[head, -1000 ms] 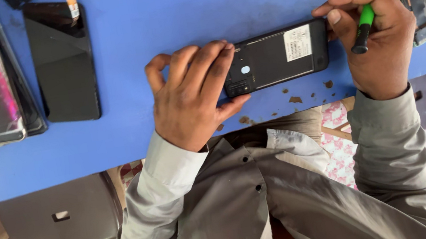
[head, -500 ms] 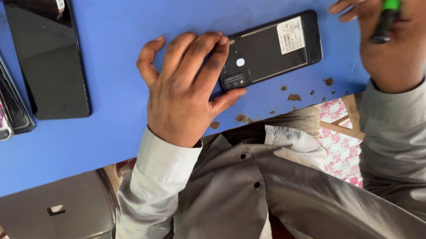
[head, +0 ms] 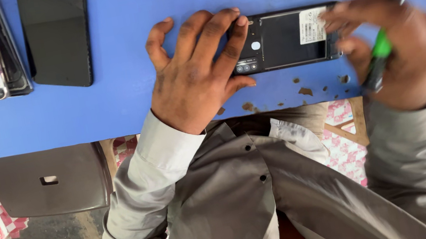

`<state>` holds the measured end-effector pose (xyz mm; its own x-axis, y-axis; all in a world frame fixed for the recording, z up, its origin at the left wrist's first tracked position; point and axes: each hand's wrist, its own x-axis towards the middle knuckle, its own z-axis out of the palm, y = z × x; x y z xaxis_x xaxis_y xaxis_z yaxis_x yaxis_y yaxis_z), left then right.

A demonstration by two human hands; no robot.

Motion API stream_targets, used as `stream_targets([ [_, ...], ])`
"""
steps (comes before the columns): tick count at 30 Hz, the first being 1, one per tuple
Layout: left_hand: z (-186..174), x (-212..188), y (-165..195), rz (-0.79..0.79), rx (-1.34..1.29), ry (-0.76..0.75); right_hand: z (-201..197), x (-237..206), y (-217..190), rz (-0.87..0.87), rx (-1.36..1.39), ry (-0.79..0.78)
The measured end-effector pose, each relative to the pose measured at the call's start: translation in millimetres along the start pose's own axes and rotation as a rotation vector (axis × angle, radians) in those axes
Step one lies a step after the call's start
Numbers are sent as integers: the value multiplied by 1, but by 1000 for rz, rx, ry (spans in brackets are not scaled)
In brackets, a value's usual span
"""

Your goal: The person repairs a disassembled mobile phone at a blue workbench. They hold the phone chassis, use a green-handled screwdriver to unscrew and tighten small screws on the phone body, handle the battery cover and internal components, and set the phone down before standing up and moving away from the bench.

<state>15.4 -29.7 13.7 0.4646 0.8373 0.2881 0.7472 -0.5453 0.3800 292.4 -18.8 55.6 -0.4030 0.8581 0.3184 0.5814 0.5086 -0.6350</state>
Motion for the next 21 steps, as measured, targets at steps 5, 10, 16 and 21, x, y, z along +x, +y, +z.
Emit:
stream_targets([
  [5,-3,-9,2,-21,1,-56,31,-6,-19,-100,-59,-20],
  [10,-5,-25,8,-9,124,-64,44,-13,-31,-219,-214,-95],
  [16,-3,-32,16,-20,98,-117,53,-17,-35,-293,-281,-156],
  [21,-5,-30,13,-25,59,-104,64,-19,-38,-316,-324,-129],
])
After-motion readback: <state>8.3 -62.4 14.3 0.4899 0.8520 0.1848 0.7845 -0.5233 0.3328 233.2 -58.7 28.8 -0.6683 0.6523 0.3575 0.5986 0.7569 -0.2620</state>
